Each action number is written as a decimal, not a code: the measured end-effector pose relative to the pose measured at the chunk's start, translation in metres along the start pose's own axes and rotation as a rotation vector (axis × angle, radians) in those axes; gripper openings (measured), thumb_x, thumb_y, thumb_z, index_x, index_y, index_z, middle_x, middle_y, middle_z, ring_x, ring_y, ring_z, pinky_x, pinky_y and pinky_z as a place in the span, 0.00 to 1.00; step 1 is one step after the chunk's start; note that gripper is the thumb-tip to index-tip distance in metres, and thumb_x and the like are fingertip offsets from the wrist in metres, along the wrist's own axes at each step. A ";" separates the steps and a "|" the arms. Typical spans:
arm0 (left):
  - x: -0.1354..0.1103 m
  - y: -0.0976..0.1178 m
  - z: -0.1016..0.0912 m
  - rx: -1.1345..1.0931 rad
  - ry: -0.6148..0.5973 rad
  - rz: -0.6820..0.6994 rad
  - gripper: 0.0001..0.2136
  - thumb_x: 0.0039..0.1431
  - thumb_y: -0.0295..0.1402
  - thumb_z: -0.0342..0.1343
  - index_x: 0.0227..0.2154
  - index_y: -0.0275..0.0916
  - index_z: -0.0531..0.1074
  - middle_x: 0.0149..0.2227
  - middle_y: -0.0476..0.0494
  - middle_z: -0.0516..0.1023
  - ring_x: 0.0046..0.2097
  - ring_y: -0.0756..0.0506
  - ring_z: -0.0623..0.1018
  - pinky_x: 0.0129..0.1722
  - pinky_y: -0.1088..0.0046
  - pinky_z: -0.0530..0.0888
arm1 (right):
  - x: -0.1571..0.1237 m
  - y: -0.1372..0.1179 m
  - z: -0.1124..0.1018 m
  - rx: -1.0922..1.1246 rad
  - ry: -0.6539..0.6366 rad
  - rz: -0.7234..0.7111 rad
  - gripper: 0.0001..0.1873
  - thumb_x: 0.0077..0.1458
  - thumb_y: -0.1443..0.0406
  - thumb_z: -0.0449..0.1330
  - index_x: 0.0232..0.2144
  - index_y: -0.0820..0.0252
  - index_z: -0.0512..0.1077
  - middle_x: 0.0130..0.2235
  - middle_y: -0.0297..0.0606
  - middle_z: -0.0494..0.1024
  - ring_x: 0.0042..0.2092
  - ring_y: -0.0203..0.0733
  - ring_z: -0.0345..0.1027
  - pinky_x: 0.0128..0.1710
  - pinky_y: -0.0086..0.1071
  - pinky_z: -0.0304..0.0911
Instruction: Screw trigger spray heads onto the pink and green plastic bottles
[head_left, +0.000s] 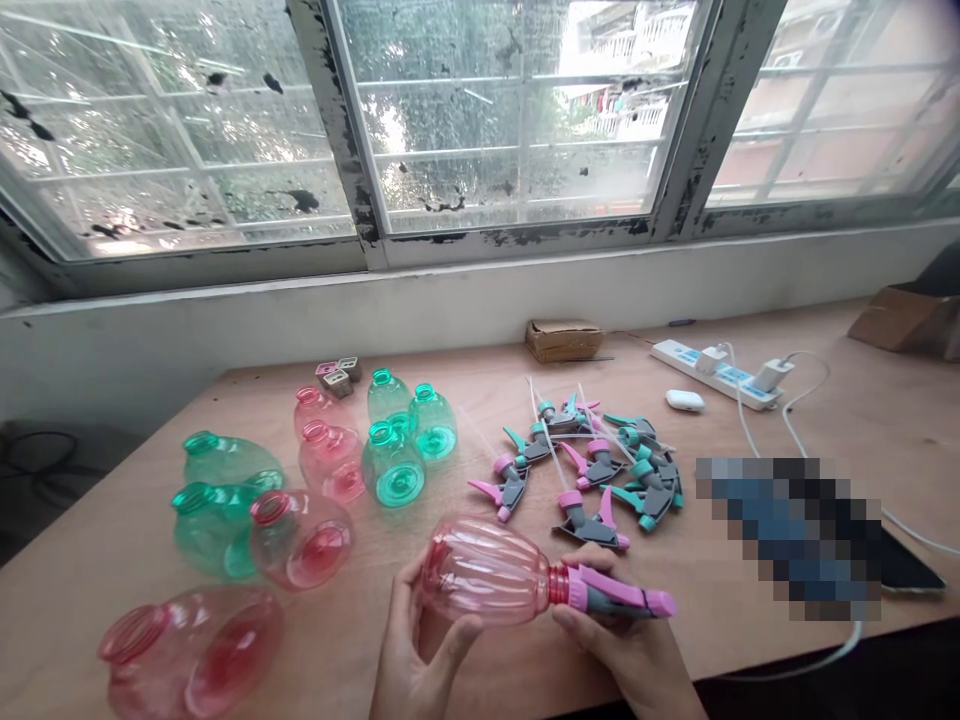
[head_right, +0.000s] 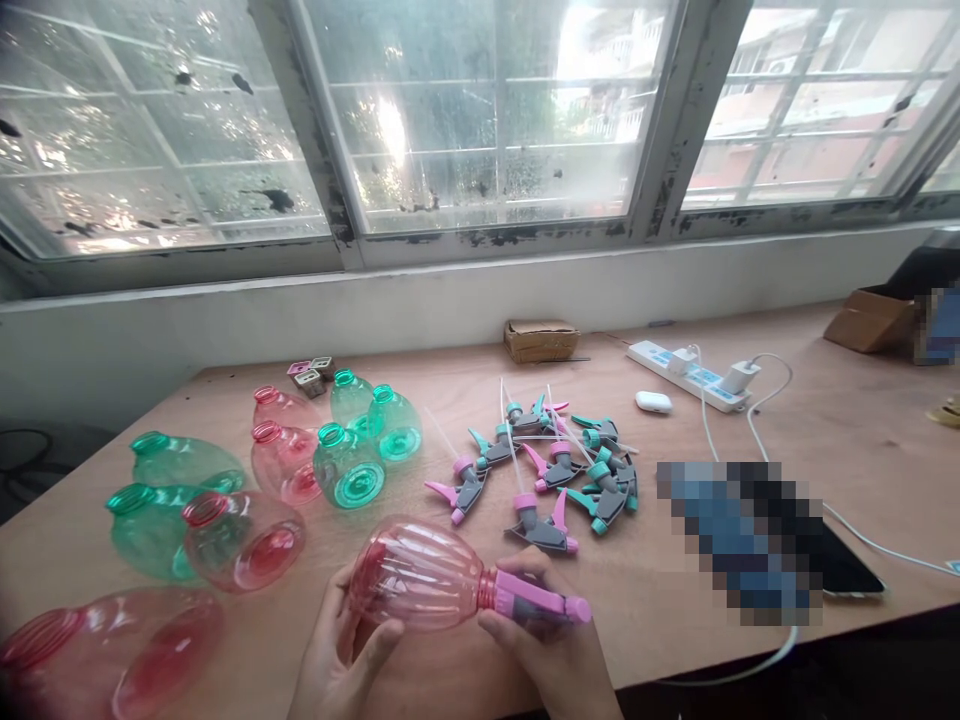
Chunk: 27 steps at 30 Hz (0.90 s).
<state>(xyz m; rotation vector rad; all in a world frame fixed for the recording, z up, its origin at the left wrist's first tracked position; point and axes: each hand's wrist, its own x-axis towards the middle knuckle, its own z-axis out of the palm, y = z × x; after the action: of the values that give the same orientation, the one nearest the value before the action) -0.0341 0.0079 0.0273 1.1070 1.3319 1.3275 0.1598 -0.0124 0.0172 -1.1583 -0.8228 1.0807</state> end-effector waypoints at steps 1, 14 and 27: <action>0.001 0.000 0.000 0.005 -0.001 0.001 0.32 0.43 0.47 0.69 0.51 0.44 0.70 0.55 0.40 0.77 0.60 0.35 0.72 0.62 0.58 0.66 | 0.000 0.000 0.000 -0.001 0.007 0.001 0.19 0.39 0.58 0.74 0.36 0.54 0.78 0.30 0.30 0.78 0.24 0.36 0.67 0.22 0.27 0.65; -0.003 0.001 0.000 0.012 -0.009 0.056 0.34 0.42 0.45 0.70 0.54 0.46 0.69 0.58 0.40 0.75 0.63 0.34 0.69 0.63 0.57 0.65 | -0.001 -0.005 -0.001 0.001 0.028 -0.032 0.16 0.39 0.60 0.74 0.34 0.53 0.80 0.33 0.32 0.77 0.33 0.41 0.73 0.32 0.27 0.72; -0.001 -0.004 -0.001 0.050 -0.030 0.082 0.30 0.47 0.38 0.69 0.54 0.51 0.67 0.59 0.47 0.72 0.64 0.37 0.66 0.67 0.55 0.59 | 0.000 -0.009 0.001 0.060 0.020 0.024 0.18 0.40 0.59 0.74 0.36 0.53 0.78 0.25 0.27 0.75 0.23 0.33 0.63 0.24 0.26 0.66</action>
<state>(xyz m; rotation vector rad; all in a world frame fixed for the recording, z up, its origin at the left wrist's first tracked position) -0.0349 0.0070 0.0236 1.2223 1.3162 1.3377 0.1608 -0.0123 0.0263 -1.1294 -0.7578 1.1048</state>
